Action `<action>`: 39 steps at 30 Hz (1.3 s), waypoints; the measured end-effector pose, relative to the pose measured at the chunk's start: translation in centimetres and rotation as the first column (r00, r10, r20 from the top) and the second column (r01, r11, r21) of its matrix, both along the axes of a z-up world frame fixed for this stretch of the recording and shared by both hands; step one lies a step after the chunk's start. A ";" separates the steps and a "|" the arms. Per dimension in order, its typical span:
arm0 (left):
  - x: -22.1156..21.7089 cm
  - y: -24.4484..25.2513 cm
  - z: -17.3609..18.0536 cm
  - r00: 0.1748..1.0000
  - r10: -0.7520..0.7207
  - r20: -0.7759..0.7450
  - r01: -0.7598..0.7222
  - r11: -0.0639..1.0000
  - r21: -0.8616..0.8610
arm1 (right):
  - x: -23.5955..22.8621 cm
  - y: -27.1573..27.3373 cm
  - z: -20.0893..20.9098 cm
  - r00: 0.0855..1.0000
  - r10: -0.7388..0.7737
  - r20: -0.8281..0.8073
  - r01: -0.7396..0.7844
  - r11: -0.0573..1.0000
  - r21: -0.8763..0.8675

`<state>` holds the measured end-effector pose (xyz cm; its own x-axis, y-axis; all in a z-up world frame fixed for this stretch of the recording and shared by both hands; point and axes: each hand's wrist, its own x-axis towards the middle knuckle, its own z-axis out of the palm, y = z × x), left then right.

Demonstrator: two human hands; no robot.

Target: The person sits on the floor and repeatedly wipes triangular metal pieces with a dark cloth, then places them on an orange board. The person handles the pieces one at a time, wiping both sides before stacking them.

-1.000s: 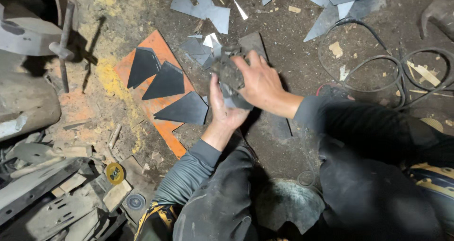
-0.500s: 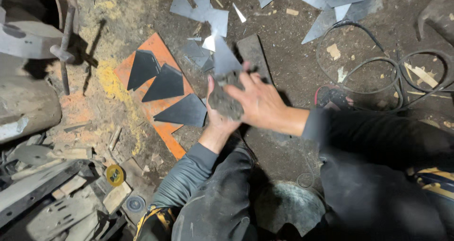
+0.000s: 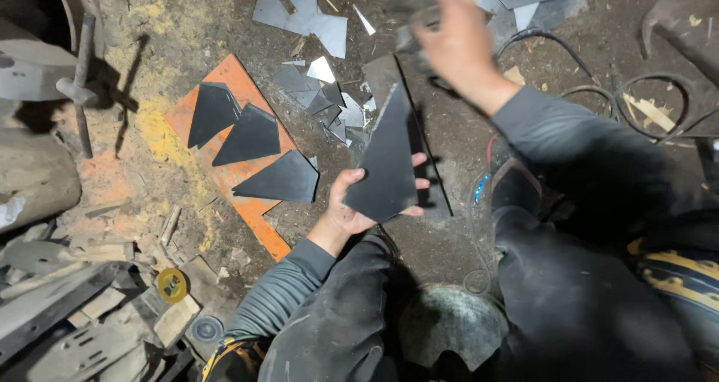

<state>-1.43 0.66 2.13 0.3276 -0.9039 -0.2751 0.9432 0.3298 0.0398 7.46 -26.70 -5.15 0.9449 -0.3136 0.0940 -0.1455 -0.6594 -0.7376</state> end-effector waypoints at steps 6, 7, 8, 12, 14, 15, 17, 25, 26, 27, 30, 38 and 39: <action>2.7 6.5 -4.5 0.956 -0.025 -0.293 -0.105 0.902 -0.420 | -6.0 -3.6 -4.0 0.995 -0.040 -0.093 0.057 0.979 0.197; 2.6 7.7 -5.9 0.996 0.042 -0.083 -0.045 0.998 -0.043 | -7.4 -3.5 -4.1 0.993 -0.021 -0.115 0.053 0.960 0.276; 2.4 8.5 -7.5 0.990 0.034 0.137 -0.080 0.934 0.348 | -8.5 -3.5 -4.2 0.990 0.000 -0.138 0.049 0.934 0.353; 2.6 12.2 -13.8 0.880 0.259 0.399 -0.476 0.481 0.736 | -11.9 -3.3 -3.7 0.944 -0.038 -0.329 0.146 0.940 0.309; 3.3 14.9 -16.4 0.775 0.475 0.417 -0.601 0.348 0.720 | -12.6 -3.0 -3.3 0.935 -0.026 -0.354 0.163 0.918 0.361; 3.6 16.3 -17.6 0.705 0.570 0.422 -0.647 0.274 0.711 | -12.9 -3.0 -3.0 0.941 -0.003 -0.338 0.140 0.913 0.382; 4.3 18.9 -19.6 0.678 0.628 0.383 -0.629 0.226 0.744 | -13.2 -2.9 -2.8 0.937 0.028 -0.347 0.112 0.920 0.376; 5.6 24.6 -22.9 0.571 0.735 0.365 -0.649 0.132 0.749 | -14.1 -2.9 -4.3 0.900 0.033 -0.434 0.115 0.943 0.311; 6.0 24.9 -22.8 0.552 0.753 0.357 -0.647 0.118 0.753 | -14.1 -2.9 -4.5 0.902 0.034 -0.431 0.115 0.942 0.315; 6.1 25.3 -22.6 0.530 0.773 0.348 -0.644 0.099 0.759 | -14.2 -2.8 -4.6 0.902 0.040 -0.429 0.110 0.941 0.319; 7.2 26.2 -22.0 0.491 0.798 0.350 -0.668 0.086 0.739 | -13.9 -2.6 -4.8 0.905 0.061 -0.421 0.079 0.949 0.307; 9.9 26.8 -22.8 0.518 0.814 0.262 -0.608 0.136 0.782 | -13.9 -2.1 -4.9 0.877 0.052 -0.478 0.074 0.968 0.242; 10.2 26.8 -22.8 0.496 0.837 0.234 -0.620 0.152 0.770 | -13.9 -1.9 -4.9 0.874 0.055 -0.483 0.074 0.967 0.244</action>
<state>8.74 27.45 -20.66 0.5550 0.2816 -0.7827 0.2873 0.8182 0.4981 -6.49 -28.63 -10.00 0.8475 -0.2745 -0.4543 -0.5305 -0.4624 -0.7105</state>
